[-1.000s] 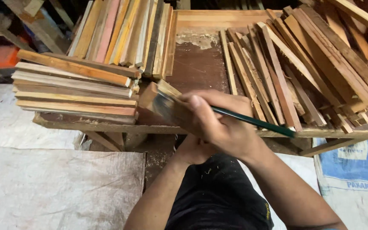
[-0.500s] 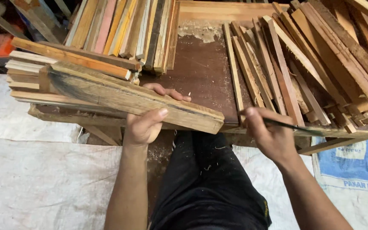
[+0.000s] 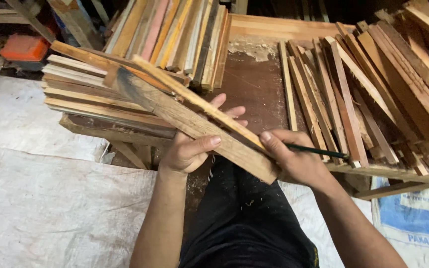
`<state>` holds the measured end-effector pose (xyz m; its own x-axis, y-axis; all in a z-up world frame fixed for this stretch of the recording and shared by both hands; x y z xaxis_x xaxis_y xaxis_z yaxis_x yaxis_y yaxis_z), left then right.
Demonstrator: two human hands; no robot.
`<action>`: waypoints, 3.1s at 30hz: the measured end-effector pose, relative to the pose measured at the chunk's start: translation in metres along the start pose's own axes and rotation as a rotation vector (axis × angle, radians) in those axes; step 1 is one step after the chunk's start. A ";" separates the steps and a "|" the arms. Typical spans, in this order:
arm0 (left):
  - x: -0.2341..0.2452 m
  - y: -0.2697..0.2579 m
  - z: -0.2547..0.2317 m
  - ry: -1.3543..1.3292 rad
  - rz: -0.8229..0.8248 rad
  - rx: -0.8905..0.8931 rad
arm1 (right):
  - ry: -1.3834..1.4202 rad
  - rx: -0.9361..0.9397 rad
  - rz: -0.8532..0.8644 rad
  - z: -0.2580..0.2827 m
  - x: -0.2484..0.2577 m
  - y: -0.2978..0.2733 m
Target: Marking wood strips with a pencil while sorting through a pile on a low table
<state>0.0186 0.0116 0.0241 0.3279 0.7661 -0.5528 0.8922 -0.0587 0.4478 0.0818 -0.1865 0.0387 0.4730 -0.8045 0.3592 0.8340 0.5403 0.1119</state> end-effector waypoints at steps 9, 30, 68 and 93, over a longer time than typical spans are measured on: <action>0.031 -0.023 -0.045 0.154 -0.611 -0.030 | -0.356 0.225 -0.219 0.047 -0.027 0.060; 0.120 -0.008 -0.123 0.253 -0.904 -0.084 | -0.682 0.485 0.236 0.138 -0.148 0.207; 0.019 0.088 0.134 0.597 -0.423 0.295 | -0.315 -0.064 -0.550 -0.040 0.045 -0.019; -0.004 0.104 0.169 0.965 -0.383 0.215 | -0.714 -0.209 -0.768 -0.185 0.143 0.011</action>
<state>0.1632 -0.1059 -0.0460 -0.2877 0.9358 0.2035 0.9511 0.2542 0.1755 0.2111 -0.3409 -0.0799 -0.4188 -0.5445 0.7267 0.9020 -0.1569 0.4022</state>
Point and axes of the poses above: each hand's wrist, its own y-axis towards the middle knuckle, its own x-axis out of the back of the hand, z = x × y, the point moved 4 cm from there along y, towards the middle knuckle, and after that the axes turned 2 degrees about -x, right-handed, at the moved point
